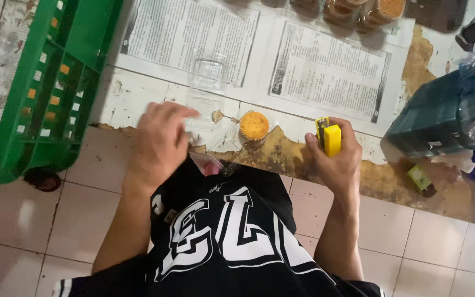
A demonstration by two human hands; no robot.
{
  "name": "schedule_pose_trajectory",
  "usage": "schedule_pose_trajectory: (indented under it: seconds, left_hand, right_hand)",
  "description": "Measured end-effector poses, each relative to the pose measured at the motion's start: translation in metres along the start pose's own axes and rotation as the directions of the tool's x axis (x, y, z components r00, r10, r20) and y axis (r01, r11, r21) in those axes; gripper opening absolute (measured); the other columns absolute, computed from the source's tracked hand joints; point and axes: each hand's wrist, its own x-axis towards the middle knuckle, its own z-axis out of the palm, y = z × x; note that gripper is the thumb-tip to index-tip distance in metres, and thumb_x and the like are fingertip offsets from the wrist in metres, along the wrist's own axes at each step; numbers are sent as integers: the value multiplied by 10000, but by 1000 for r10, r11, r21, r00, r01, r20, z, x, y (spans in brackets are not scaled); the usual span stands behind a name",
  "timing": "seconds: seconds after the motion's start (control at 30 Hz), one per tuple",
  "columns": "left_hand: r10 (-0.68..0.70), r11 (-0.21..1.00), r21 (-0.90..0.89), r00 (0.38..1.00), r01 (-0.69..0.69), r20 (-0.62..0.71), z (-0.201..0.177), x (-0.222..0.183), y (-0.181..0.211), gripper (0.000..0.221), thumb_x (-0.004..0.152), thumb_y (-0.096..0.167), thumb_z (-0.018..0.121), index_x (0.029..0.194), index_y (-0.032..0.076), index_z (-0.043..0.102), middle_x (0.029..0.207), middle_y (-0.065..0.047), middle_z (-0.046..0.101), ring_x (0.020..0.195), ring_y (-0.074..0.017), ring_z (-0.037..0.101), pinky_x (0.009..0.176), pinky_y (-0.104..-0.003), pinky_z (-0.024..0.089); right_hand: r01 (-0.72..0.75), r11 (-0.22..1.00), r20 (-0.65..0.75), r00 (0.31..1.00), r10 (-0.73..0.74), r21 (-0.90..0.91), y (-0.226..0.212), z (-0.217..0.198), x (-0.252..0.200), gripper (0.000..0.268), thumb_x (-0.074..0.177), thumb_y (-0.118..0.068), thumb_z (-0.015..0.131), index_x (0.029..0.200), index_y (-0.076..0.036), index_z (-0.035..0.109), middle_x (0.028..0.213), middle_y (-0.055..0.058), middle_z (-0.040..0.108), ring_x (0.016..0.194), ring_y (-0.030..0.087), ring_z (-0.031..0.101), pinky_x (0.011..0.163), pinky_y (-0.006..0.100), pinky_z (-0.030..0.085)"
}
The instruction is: The person places muffins from a green crate into individual plastic containers and seals them using a yellow stapler.
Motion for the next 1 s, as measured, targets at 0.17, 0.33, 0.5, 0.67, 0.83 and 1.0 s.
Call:
schedule_pose_trajectory:
  seconds: [0.17, 0.33, 0.5, 0.67, 0.83, 1.0]
  left_hand:
    - [276, 878, 203, 806, -433, 524, -4, -4, 26, 245, 768, 80, 674, 991, 181, 665, 1180, -62, 495, 998, -280, 535, 713, -353, 474]
    - [389, 868, 125, 814, -481, 431, 13, -10, 16, 211, 774, 220, 701, 974, 272, 661, 1166, -9, 472, 970, -264, 504, 676, -355, 462]
    - [393, 920, -180, 830, -349, 395, 14, 14, 23, 166, 802, 291, 714, 945, 208, 702, 1166, -99, 526, 1075, -302, 502, 821, -396, 468]
    - [330, 894, -382, 921, -234, 208, 49, 27, 26, 490, 907, 464, 588, 1236, 102, 554, 1138, -147, 577, 1049, -310, 558, 881, -422, 477]
    - [241, 944, -280, 942, -173, 232, 58, 36, 34, 556, 907, 461, 593, 1314, 92, 507, 1144, -140, 605, 983, -250, 551, 858, -378, 467]
    - [154, 955, -287, 956, -79, 249, 67, 29, 32, 527, 932, 433, 562, 1319, 80, 506, 1015, -116, 637, 880, -215, 529, 809, -351, 473]
  right_hand:
    - [-106, 979, 157, 984, 79, 173, -26, 19, 8, 422, 837, -211, 738, 1154, -49, 512, 1052, 143, 666, 977, 295, 642, 897, 425, 453]
    - [-172, 964, 255, 960, 118, 202, -35, 33, 12, 431, 826, -157, 703, 1183, -46, 488, 1096, 173, 652, 1014, 323, 629, 897, 458, 455]
    - [-161, 973, 279, 954, 110, 168, -24, 46, 22, 415, 849, -183, 684, 1186, -23, 502, 1061, 233, 632, 994, 375, 614, 846, 515, 450]
    - [-171, 941, 308, 948, 77, 292, -34, 49, 23, 355, 857, -166, 667, 1166, -70, 523, 1043, 139, 672, 988, 296, 639, 872, 459, 471]
    - [-163, 884, 342, 940, 3, 438, -19, 48, 24, 335, 897, -177, 611, 1178, -62, 469, 1029, 148, 678, 905, 240, 637, 862, 421, 470]
    - [-193, 812, 340, 940, -8, 552, -15, 52, 17, 362, 892, -164, 608, 1183, -40, 431, 1032, 205, 664, 833, 277, 668, 813, 440, 494]
